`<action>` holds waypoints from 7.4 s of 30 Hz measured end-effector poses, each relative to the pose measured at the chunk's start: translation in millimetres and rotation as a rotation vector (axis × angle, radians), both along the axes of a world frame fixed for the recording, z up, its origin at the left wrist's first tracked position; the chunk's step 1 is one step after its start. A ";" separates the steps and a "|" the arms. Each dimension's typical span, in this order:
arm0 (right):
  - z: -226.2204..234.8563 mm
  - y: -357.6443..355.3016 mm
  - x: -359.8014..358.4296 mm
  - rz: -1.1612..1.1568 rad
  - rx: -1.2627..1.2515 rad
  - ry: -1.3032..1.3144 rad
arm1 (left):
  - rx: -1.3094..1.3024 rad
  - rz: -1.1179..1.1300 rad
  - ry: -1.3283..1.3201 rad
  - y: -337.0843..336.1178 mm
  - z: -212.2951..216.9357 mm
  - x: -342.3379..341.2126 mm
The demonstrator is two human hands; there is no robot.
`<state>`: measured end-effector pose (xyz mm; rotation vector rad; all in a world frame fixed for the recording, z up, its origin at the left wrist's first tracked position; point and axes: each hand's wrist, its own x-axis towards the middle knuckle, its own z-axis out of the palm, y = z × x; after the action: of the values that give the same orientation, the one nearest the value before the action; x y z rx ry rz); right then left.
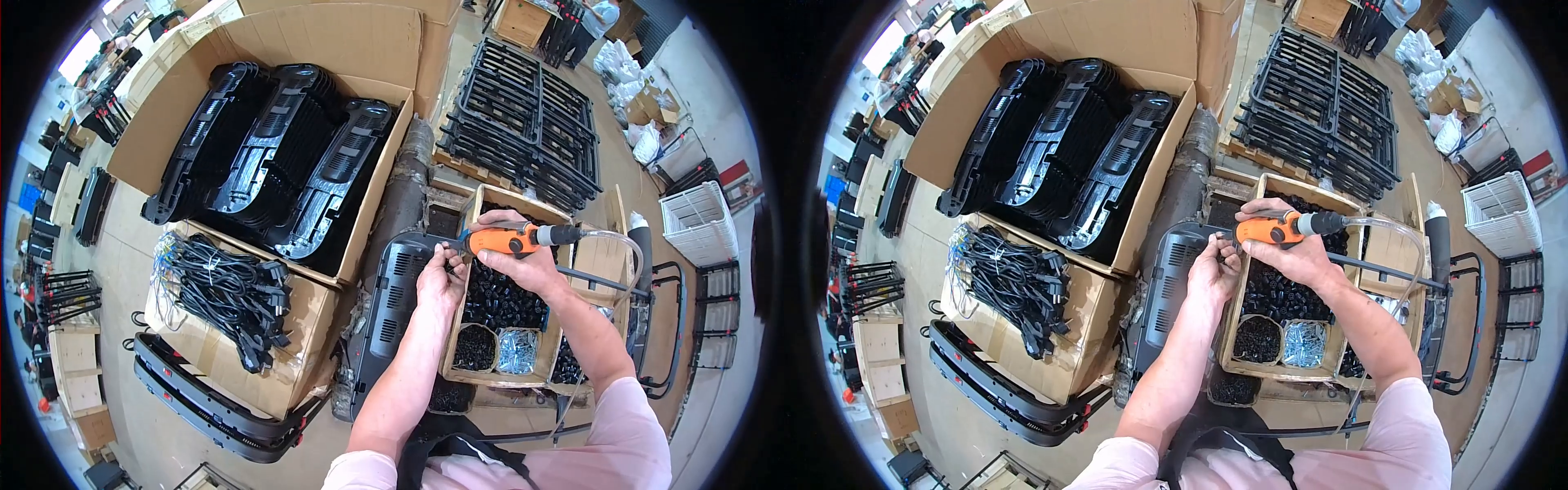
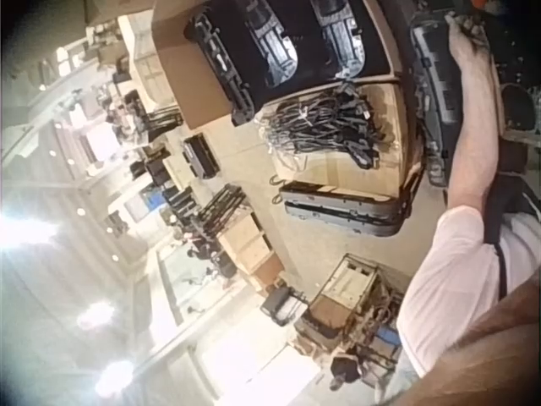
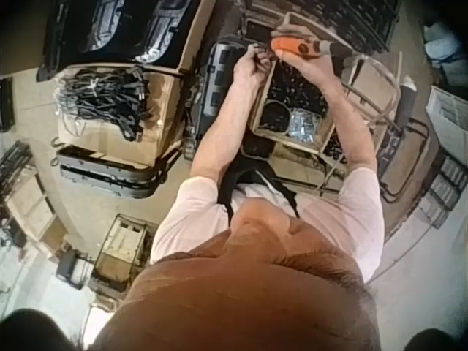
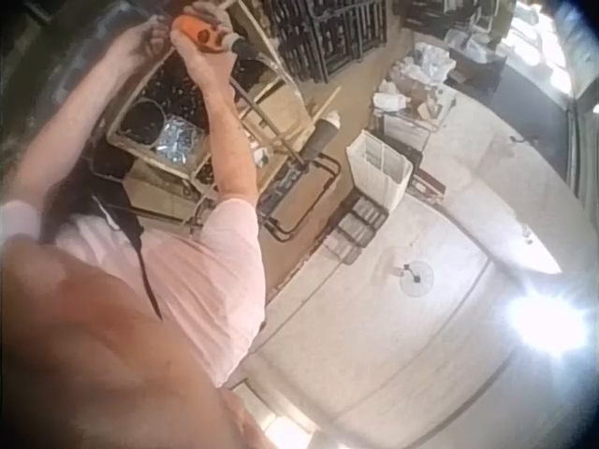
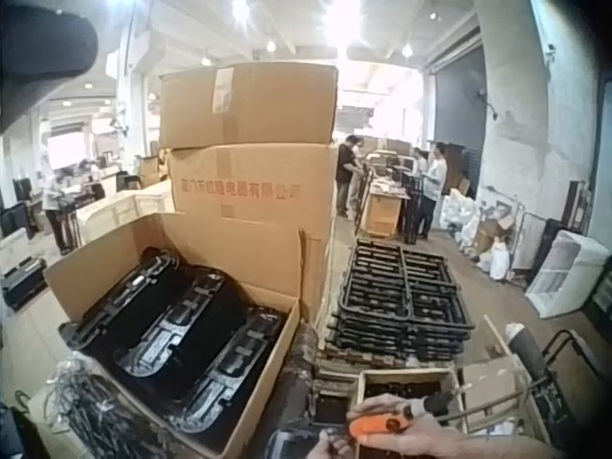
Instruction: The recorder is assembling a power tool, specifically connecting wiring and using an electric screwdriver to fasten screws into the housing.
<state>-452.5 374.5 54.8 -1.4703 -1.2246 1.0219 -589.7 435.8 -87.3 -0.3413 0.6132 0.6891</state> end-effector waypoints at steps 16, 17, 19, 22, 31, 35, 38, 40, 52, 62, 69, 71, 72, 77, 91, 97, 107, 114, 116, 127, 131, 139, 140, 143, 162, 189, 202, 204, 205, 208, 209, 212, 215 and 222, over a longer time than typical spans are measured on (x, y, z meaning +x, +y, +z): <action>9.4 10.0 -14.2 -0.056 0.011 0.006 | 0.058 0.034 -0.043 1.7 8.9 -9.6; 7.9 12.1 -14.7 -0.058 0.011 0.003 | 0.058 0.033 -0.046 -1.0 12.7 -7.6; -0.5 19.5 -15.3 -0.076 0.037 0.035 | 0.081 0.003 0.052 -7.8 21.0 -3.9; -8.2 36.0 -18.8 -0.072 0.043 0.024 | 0.142 -0.024 -0.011 -18.6 19.2 -9.7; -32.3 60.1 -16.7 -0.034 0.009 -0.061 | 0.315 -0.175 0.092 -41.0 20.4 -28.7; -28.2 73.0 -26.2 0.034 0.001 -0.238 | 0.313 -0.170 0.132 -38.4 9.6 -33.3; -25.8 77.9 -28.8 0.040 -0.030 -0.230 | 0.267 -0.098 0.246 -37.0 13.1 -37.1; -24.8 77.0 -24.3 0.031 -0.022 -0.232 | 0.258 -0.072 0.229 -38.2 17.5 -34.1; -36.8 77.6 -19.1 0.053 -0.024 -0.216 | 0.175 -0.061 0.246 -27.7 19.9 -47.0; 8.5 42.7 -40.2 0.096 -0.024 0.095 | 0.026 0.133 0.146 -7.2 5.9 -53.0; 1.8 36.7 -44.0 0.184 0.024 0.063 | 0.068 0.239 -0.070 -3.1 6.1 -61.3; 3.2 36.5 -45.9 0.186 0.016 0.063 | 0.063 0.213 -0.073 -2.7 8.4 -65.8; 4.0 36.8 -47.8 0.188 0.015 0.060 | 0.057 0.184 -0.075 -2.7 9.7 -68.2; 5.3 44.2 -69.6 0.183 -0.010 0.096 | 0.090 0.226 -0.046 -4.9 13.1 -78.2; -35.8 80.2 -107.5 0.189 0.041 -0.099 | -0.047 0.092 -0.067 -88.3 16.4 -88.6; -39.0 89.2 -106.4 0.245 0.121 -0.303 | -0.132 0.100 -0.243 -127.5 3.9 -96.0; -39.6 82.4 -110.2 0.264 0.051 -0.256 | 0.052 -0.163 0.032 -188.6 19.5 -130.0; -23.8 47.0 -97.9 0.092 0.257 -0.065 | 0.380 -0.241 0.211 -183.8 16.9 -172.6; 4.1 8.6 -93.3 0.020 0.222 0.040 | 0.354 -0.256 0.235 -181.3 20.8 -188.3; 42.4 -282.5 -107.1 -0.694 0.162 0.053 | 0.362 -0.818 0.357 -222.2 -20.6 -170.3; 56.3 -369.3 -120.7 -0.911 0.220 0.020 | 0.463 -1.131 0.474 -245.8 -44.7 -138.2; 51.0 -466.3 -128.3 -1.099 0.232 -0.018 | 0.973 -1.682 0.583 -262.1 -78.0 -112.2; 45.1 -475.1 -127.4 -1.112 0.214 0.016 | 1.036 -1.710 0.520 -260.0 -70.3 -109.7; 21.1 -496.4 -113.6 -1.127 0.210 0.071 | 1.327 -1.579 0.523 -258.2 -46.5 -81.3; -69.8 -444.0 18.3 -0.890 -0.016 0.449 | 2.409 -1.537 1.212 -151.9 -109.4 96.5; -218.3 -287.6 61.7 -0.253 -0.576 -0.384 | 0.791 -0.692 0.424 -171.1 -35.2 -3.4; -267.6 -303.7 33.5 0.100 -0.491 -1.002 | 0.687 -0.863 0.355 -223.9 -30.6 -78.4; -261.5 -306.5 36.9 0.126 -0.506 -0.983 | 0.723 -0.886 0.335 -222.4 -24.2 -86.9; -259.7 -306.3 34.0 0.115 -0.511 -0.987 | 0.730 -0.894 0.326 -218.9 -21.0 -92.2; -256.4 -313.4 33.8 0.065 -0.465 -0.995 | 0.710 -0.858 0.383 -213.3 -17.4 -105.9; -253.2 -311.2 34.0 0.064 -0.469 -1.000 | 0.709 -0.857 0.376 -210.2 -17.6 -110.5; -250.0 -309.8 31.4 0.101 -0.517 -1.033 | 0.718 -0.837 0.405 -205.3 -17.4 -120.3; -253.0 -311.2 29.2 0.094 -0.537 -1.067 | 0.723 -0.859 0.409 -204.9 -15.7 -123.0; -243.0 -312.7 18.9 -0.025 -0.573 -1.212 | 0.752 -0.898 0.415 -208.3 -18.6 -121.1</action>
<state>-433.6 61.8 -188.2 -2.7387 -1.7617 0.3839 -710.8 227.5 -105.8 0.7681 0.7627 0.0705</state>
